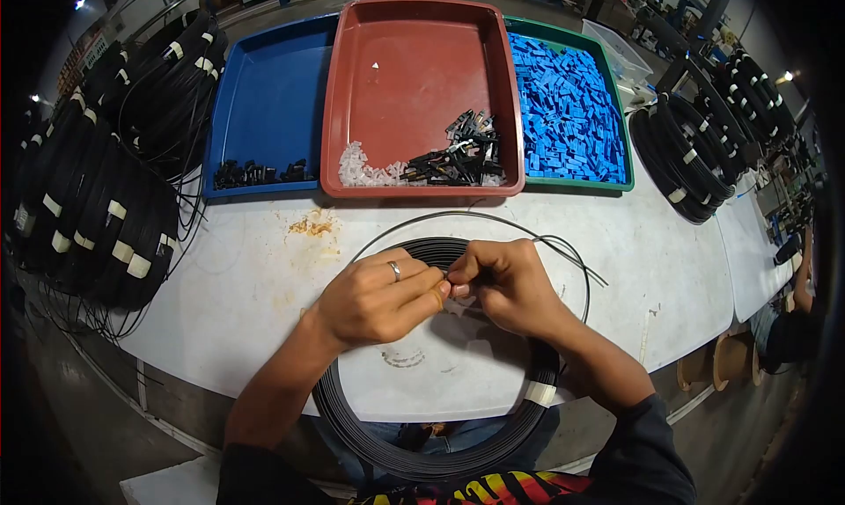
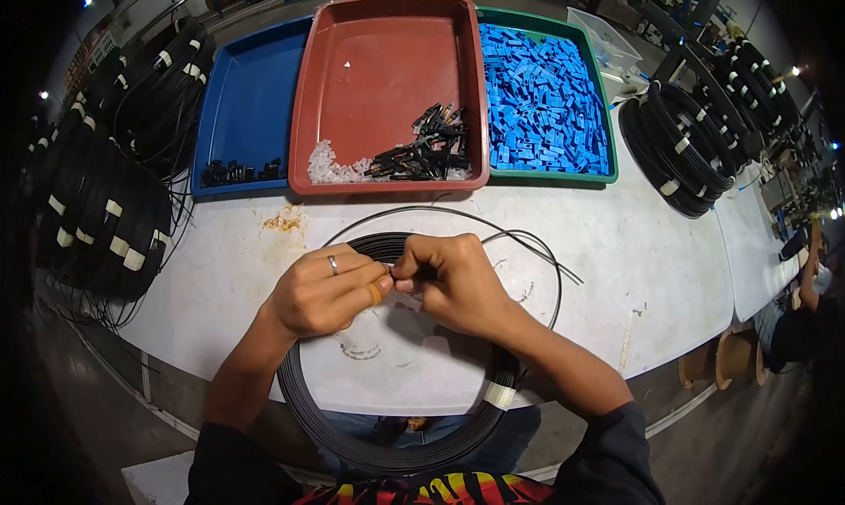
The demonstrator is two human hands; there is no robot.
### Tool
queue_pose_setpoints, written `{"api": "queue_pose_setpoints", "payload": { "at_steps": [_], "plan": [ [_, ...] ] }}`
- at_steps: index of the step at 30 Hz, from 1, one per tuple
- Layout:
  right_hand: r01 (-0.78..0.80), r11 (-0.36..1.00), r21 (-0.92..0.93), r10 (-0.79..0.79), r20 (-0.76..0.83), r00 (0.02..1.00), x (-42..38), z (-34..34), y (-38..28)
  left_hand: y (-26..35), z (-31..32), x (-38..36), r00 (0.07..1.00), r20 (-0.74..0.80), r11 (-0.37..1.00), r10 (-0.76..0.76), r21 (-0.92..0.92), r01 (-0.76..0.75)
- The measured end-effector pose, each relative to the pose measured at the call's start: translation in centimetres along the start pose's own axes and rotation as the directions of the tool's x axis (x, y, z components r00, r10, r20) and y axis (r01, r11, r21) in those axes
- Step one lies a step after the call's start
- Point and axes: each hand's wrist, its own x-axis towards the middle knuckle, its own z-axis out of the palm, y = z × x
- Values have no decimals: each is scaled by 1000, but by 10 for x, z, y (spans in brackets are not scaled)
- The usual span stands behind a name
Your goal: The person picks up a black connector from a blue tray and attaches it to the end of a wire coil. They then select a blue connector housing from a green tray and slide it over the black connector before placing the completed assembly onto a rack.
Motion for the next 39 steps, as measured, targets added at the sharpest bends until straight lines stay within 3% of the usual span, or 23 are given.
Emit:
{"api": "queue_pose_setpoints", "payload": {
  "at_steps": [3,4,6,7,8,10,11,13,14,16,17,19,21,22,24,25,26,31,32,34,35,37,39],
  "plan": [
    [-101,993,55,96,85,992,1,-2,3,-2,0,0,998,-17,994,-66,-86,64],
    [26,999,19,-26,-5,1000,0,0,2,-1,0,0,998,-19,994,-65,-87,63],
    [144,989,-28,-146,-83,986,1,0,1,2,-1,-1,913,-63,857,-402,-378,351],
    [396,883,-252,-427,-81,901,4,-1,1,5,-1,-1,913,-63,855,-404,-380,352],
    [592,666,-454,-669,-14,743,6,-2,1,8,-3,-1,840,1,722,-542,-510,467],
    [623,607,-494,-707,21,707,7,-2,-4,11,-2,-1,716,115,468,-689,-684,560],
    [649,546,-529,-739,60,671,6,-2,-6,10,-1,-1,716,116,468,-689,-683,561],
    [592,633,-499,-663,46,747,2,-2,-10,5,0,1,907,-63,840,-416,-407,358],
    [418,831,-366,-452,-10,892,0,-2,-12,3,-1,3,908,-60,840,-415,-410,356],
    [68,997,-21,-69,-45,997,0,1,-8,0,-3,5,992,-69,985,-108,-144,98],
    [66,998,-18,-67,-43,997,1,1,-5,-1,-4,4,998,-39,999,47,-8,-48],
    [-48,998,47,46,44,998,2,-3,-1,-3,-4,2,996,-24,996,89,28,-89],
    [-19,997,71,16,44,999,1,-3,0,-3,-3,3,998,-16,998,56,-21,-56],
    [115,993,-40,-116,-21,993,1,-4,-2,-3,-1,1,998,-17,998,54,-21,-55],
    [237,958,-161,-250,-72,965,2,-5,-3,0,3,-2,953,-135,935,-270,-275,225],
    [434,849,-302,-473,-68,878,6,-6,-1,2,2,-1,954,-136,935,-268,-276,223],
    [594,679,-431,-668,-30,743,8,-7,0,6,-3,-1,912,-86,855,-400,-394,338],
    [685,482,-546,-821,-8,571,9,-3,-6,16,-8,5,716,155,447,-680,-687,573],
    [680,495,-541,-804,13,595,8,-3,-11,16,-8,3,715,154,447,-682,-686,574],
    [674,504,-540,-787,34,616,7,-3,-16,11,-5,1,861,17,701,-508,-573,425],
    [629,598,-497,-718,16,696,5,-2,-17,9,-5,1,862,19,700,-507,-574,425],
    [568,687,-454,-638,-4,770,2,-4,-16,5,-4,3,993,-74,989,-92,-120,82],
    [293,934,-202,-290,48,956,1,-7,-8,3,-3,2,997,-79,1000,-8,-30,6]
  ]
}}
